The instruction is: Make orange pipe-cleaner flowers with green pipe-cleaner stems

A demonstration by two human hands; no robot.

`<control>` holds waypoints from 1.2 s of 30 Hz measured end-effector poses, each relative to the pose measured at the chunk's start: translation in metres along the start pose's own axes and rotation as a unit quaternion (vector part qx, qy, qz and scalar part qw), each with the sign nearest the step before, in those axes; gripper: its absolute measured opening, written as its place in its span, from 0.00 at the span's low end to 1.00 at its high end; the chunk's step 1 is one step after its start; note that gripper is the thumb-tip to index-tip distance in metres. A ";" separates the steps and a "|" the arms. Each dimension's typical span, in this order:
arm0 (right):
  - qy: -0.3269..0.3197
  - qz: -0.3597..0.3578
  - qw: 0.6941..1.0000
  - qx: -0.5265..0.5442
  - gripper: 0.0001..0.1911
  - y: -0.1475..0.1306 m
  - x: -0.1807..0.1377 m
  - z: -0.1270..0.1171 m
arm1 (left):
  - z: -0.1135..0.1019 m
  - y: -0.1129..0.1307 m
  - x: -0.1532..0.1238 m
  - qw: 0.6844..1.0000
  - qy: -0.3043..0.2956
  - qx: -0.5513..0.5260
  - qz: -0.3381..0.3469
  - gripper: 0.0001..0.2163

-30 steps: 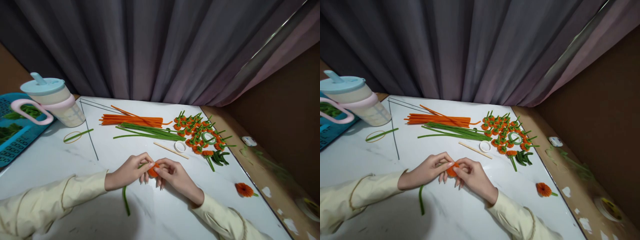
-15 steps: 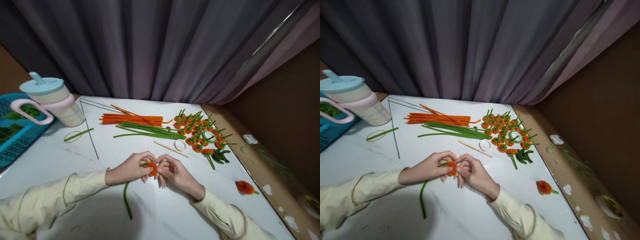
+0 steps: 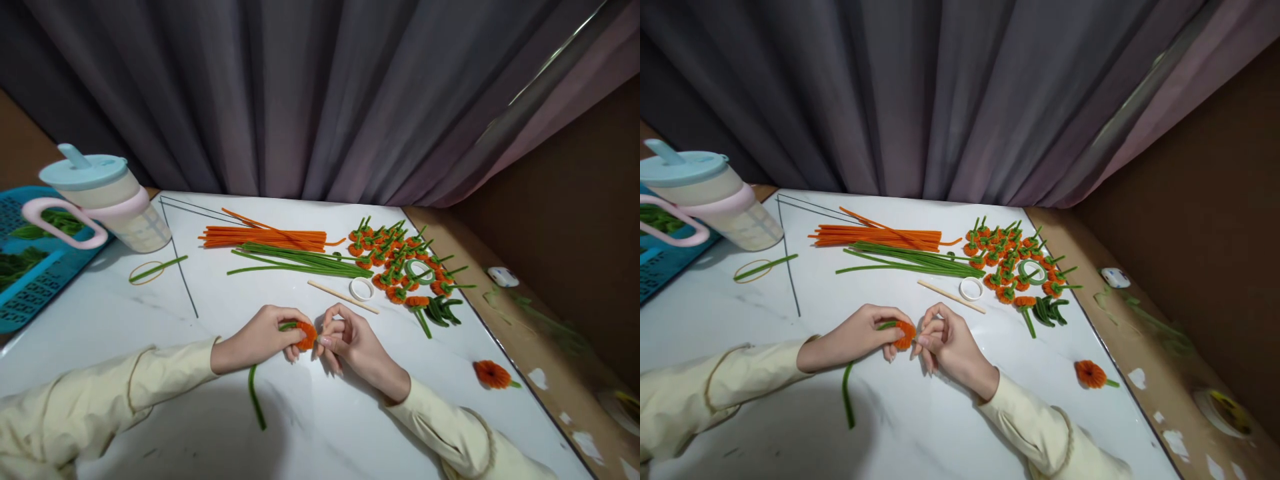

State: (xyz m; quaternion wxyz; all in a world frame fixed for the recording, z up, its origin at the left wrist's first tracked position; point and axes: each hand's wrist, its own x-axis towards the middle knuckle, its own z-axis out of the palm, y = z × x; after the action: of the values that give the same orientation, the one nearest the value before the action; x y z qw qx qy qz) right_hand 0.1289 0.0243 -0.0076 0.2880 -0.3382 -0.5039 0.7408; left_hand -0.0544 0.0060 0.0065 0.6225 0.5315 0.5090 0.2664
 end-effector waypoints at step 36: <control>0.011 -0.002 0.998 -0.057 0.18 -0.006 -0.012 0.012 | -0.014 0.026 -0.005 0.975 -0.125 0.180 0.024 0.06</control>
State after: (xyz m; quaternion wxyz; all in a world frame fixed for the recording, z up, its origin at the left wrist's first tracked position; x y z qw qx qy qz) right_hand 0.1278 0.0103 0.0037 0.2750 -0.3614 -0.5429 0.7064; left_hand -0.0635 0.0146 0.0336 0.5689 0.6760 0.4536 0.1169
